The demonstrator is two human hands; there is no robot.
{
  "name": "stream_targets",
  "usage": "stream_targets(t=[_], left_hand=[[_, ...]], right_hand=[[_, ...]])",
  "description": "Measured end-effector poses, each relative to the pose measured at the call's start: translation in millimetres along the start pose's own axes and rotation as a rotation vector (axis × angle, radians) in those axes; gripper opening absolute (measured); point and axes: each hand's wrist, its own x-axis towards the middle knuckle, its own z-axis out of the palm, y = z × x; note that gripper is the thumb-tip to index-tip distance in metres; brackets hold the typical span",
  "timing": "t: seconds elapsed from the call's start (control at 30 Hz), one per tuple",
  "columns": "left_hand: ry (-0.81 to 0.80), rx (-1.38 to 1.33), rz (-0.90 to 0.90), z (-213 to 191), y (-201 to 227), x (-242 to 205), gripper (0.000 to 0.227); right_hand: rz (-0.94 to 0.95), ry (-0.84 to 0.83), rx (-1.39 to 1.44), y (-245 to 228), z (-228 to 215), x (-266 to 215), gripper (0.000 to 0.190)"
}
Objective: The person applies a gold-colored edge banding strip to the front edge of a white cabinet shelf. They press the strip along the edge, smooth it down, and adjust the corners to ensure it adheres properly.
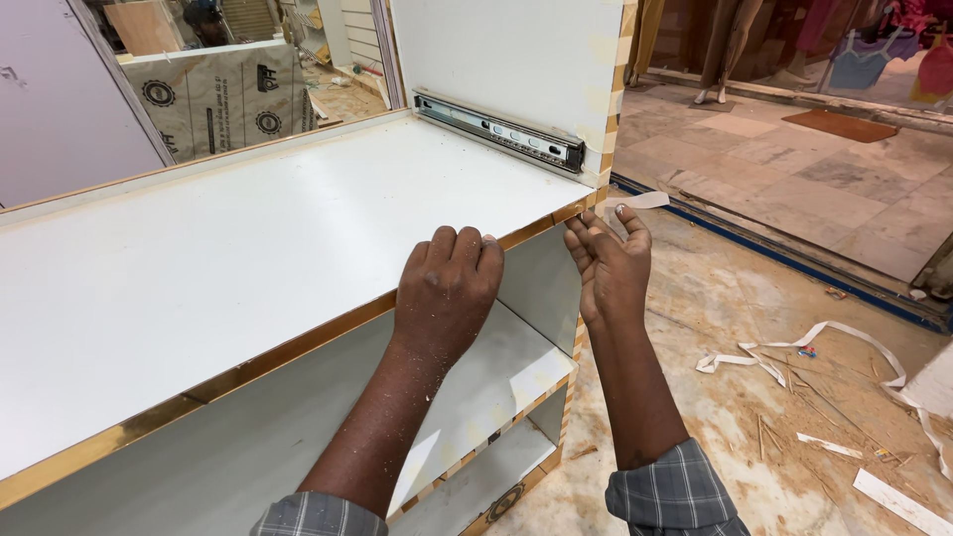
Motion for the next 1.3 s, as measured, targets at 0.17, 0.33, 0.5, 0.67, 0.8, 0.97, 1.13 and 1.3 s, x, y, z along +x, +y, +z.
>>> stream_targets(t=[0.17,0.33,0.5,0.67,0.8,0.97,1.13,1.3], left_hand=[[-0.016,-0.008,-0.003,-3.3,-1.2,-0.4,0.013],[-0.02,-0.044,-0.041,-6.8,0.1,-3.8,0.012],[-0.006,-0.075,-0.075,-16.2,3.4,-2.1,0.009],[-0.054,-0.08,-0.088,-43.0,2.3,-9.3,0.021],[0.152,-0.005,-0.05,-91.5,-24.6,-57.9,0.031],[0.01,0.057,-0.052,-132.9,-71.4,-104.4,0.017],[0.044,0.037,0.005,-135.8,-85.6,-112.1,0.018],[0.075,0.02,0.053,-128.8,-94.0,-113.4,0.01]], right_hand=[[-0.049,0.029,-0.152,-6.6,20.6,-18.4,0.062],[-0.115,-0.064,-0.458,-8.6,33.3,-61.0,0.041],[-0.838,-0.214,-1.103,-10.6,40.1,-83.4,0.027],[-1.149,-0.307,-1.323,-3.7,46.9,-84.9,0.031],[-1.19,-0.309,-1.322,0.2,44.6,-89.3,0.033],[-1.192,-0.267,-1.296,7.1,48.2,-92.8,0.032],[-1.226,-0.233,-1.327,9.1,54.3,-91.8,0.027],[-1.25,-0.214,-1.344,12.9,56.4,-87.8,0.024]])
